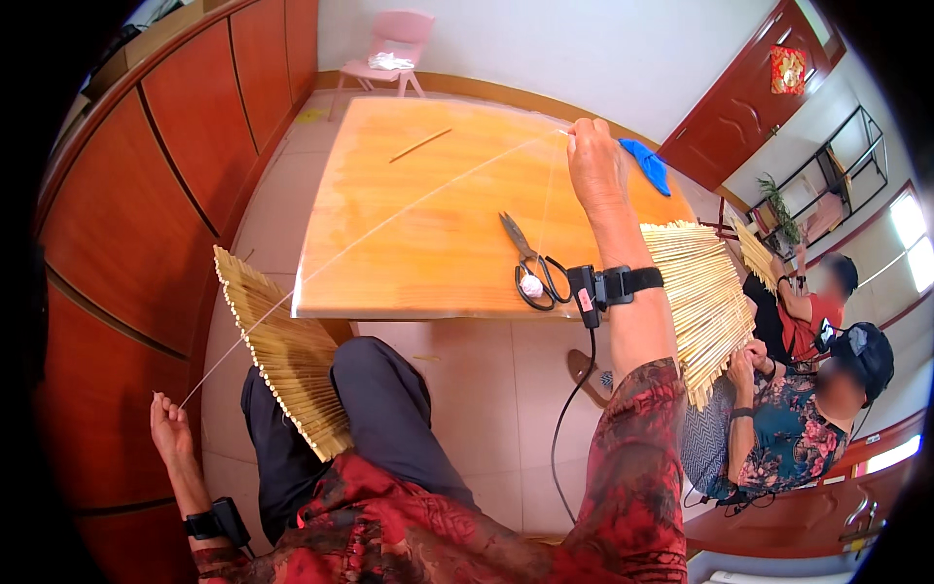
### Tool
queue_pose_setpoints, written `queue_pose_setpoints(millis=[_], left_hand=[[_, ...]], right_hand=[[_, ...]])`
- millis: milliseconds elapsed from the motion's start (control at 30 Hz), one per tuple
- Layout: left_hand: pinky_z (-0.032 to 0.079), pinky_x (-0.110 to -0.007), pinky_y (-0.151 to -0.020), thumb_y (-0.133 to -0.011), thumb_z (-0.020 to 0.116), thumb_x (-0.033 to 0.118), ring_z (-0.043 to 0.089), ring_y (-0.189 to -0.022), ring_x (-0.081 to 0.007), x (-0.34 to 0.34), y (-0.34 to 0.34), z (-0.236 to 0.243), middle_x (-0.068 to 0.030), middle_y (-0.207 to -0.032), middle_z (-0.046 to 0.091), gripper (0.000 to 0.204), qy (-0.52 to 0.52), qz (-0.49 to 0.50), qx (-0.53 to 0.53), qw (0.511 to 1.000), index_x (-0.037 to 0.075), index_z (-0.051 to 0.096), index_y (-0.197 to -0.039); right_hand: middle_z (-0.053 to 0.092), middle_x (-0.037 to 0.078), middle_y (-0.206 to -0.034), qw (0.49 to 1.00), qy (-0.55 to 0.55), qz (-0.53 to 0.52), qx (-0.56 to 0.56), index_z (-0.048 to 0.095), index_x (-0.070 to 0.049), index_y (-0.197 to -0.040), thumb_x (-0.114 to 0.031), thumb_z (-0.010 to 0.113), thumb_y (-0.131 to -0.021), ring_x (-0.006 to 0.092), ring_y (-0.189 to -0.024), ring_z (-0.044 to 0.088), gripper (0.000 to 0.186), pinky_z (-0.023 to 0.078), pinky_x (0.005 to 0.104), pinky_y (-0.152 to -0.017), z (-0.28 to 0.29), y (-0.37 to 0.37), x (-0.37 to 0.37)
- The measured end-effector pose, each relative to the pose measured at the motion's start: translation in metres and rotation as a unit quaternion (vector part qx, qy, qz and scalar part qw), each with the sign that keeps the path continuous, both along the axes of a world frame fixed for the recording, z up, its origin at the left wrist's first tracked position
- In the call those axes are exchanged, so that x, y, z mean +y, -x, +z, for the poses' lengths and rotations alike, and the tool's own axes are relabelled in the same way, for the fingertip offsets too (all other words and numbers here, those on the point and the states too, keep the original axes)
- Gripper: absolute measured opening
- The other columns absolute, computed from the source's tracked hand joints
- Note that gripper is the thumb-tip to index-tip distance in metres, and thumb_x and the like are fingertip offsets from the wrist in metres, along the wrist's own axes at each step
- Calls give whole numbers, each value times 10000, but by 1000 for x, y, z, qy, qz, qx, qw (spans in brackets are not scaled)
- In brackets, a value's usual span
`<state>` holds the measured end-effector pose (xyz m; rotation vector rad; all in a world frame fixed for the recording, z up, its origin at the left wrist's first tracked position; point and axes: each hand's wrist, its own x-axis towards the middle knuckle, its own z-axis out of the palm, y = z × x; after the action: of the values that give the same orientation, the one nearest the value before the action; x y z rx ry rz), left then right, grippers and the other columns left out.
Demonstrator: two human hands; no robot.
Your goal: The person weaves a straw mat by hand, passing white thread through and around bundles of straw to secure them together.
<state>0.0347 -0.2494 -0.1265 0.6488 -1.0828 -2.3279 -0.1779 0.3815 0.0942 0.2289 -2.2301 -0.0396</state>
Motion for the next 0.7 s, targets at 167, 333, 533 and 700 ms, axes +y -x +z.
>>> queue_pose_setpoints(millis=[167,333,533,700], left_hand=[[340,-194,-466,-898,517,150,404,-546,-60,-25,-11,-20,23,-692,471,103,-2,18,-12,1000,55,541,-929],[339,-198,-451,-901,507,149,403,-535,-66,-61,-36,-53,17,-686,469,92,-14,49,-42,998,61,534,-902],[326,-210,-455,-899,507,173,392,-531,-75,-77,-56,-92,19,-677,455,106,-44,63,-98,992,70,525,-884],[332,-214,-473,-906,489,178,390,-547,-78,-80,-67,-109,20,-671,439,110,-33,72,-141,987,72,516,-889]], right_hand=[[553,152,-831,999,-21,-40,7,532,-46,-808,-102,545,-801,337,-711,587,58,475,412,-598,14,9,3],[557,145,-858,994,-40,-98,-9,536,-57,-813,-112,521,-808,337,-740,598,57,485,426,-628,32,16,12],[564,142,-880,993,-40,-110,26,552,-69,-837,-129,512,-817,341,-748,599,75,485,429,-636,57,20,31],[579,134,-886,992,-61,-99,40,566,-84,-855,-161,510,-829,336,-768,595,99,485,426,-645,75,34,29]])
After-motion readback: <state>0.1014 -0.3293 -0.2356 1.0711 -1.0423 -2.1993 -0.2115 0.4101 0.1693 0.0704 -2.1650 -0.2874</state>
